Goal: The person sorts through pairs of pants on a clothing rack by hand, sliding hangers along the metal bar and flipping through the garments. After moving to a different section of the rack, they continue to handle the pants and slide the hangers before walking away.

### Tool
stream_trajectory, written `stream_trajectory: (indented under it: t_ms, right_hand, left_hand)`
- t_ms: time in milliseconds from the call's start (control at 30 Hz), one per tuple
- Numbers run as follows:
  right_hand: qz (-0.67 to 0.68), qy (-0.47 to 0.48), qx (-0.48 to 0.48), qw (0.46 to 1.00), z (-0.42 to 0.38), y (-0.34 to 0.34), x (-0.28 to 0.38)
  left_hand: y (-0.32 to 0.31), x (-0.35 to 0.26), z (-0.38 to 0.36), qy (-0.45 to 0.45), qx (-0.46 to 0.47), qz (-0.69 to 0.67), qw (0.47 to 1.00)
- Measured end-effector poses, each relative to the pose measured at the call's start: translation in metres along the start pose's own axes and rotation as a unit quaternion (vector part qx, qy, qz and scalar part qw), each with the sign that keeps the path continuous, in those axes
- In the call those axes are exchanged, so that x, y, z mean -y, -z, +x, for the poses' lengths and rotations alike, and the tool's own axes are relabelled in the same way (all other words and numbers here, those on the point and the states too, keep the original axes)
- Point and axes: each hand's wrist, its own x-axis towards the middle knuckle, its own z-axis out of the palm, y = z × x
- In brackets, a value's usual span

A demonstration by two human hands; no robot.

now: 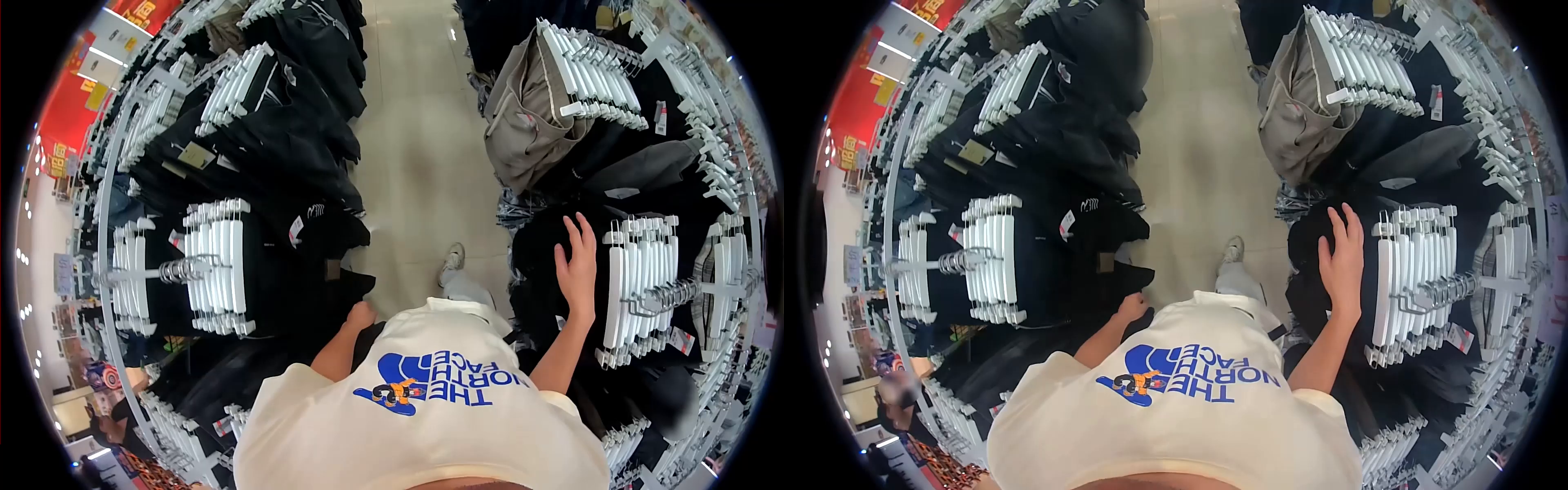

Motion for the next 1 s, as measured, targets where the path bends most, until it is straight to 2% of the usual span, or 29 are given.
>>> stream_trajectory:
  t_ms: [133,233,300,433,500,567,633,767,867,900,967,1000]
  right_hand:
    - [0.009,-0.008,0.027,1.000,0.032,-0.008,-0.022]
    - [-0.005,0.008,0.019,1.000,0.064,-0.014,-0.024]
    - [-0.010,0.017,-0.003,1.000,0.094,-0.014,-0.019]
    - [0.010,0.059,-0.078,0.995,0.155,-0.012,-0.004]
    - [-0.002,0.088,-0.141,0.986,0.182,-0.015,0.003]
    - [-0.026,0.098,-0.195,0.976,0.207,-0.019,0.007]
    - [-0.032,0.113,-0.224,0.967,0.234,-0.023,0.008]
    - [-0.059,0.104,-0.235,0.965,0.279,-0.033,0.004]
    - [-0.054,0.074,-0.230,0.969,0.303,-0.044,0.002]
    - [-0.053,0.052,-0.223,0.972,0.309,-0.048,0.002]
    - [-0.053,0.032,-0.223,0.973,0.322,-0.056,-0.002]
    - [-0.088,0.005,-0.203,0.975,0.324,-0.061,-0.007]
  left_hand:
    - [0.049,-0.037,0.046,-0.021,-0.042,-0.006,0.999]
    - [0.076,-0.067,0.071,-0.008,-0.058,-0.083,0.995]
    - [0.086,-0.079,0.086,0.001,-0.048,-0.033,0.998]
    - [0.095,-0.102,0.081,0.030,-0.069,-0.056,0.996]
    - [0.104,-0.112,0.073,0.070,-0.043,-0.071,0.994]
    - [0.094,-0.097,0.067,0.079,-0.051,-0.079,0.992]
    - [0.087,-0.086,0.051,0.126,-0.065,-0.092,0.986]
    - [0.070,-0.056,0.025,0.139,-0.013,-0.058,0.988]
    - [0.076,-0.064,0.004,0.177,-0.010,-0.080,0.981]
    - [0.073,-0.058,0.006,0.174,-0.008,-0.080,0.981]
    - [0.064,-0.031,0.028,0.121,0.054,-0.070,0.989]
    - [0.058,-0.017,0.043,0.090,0.045,-0.076,0.992]
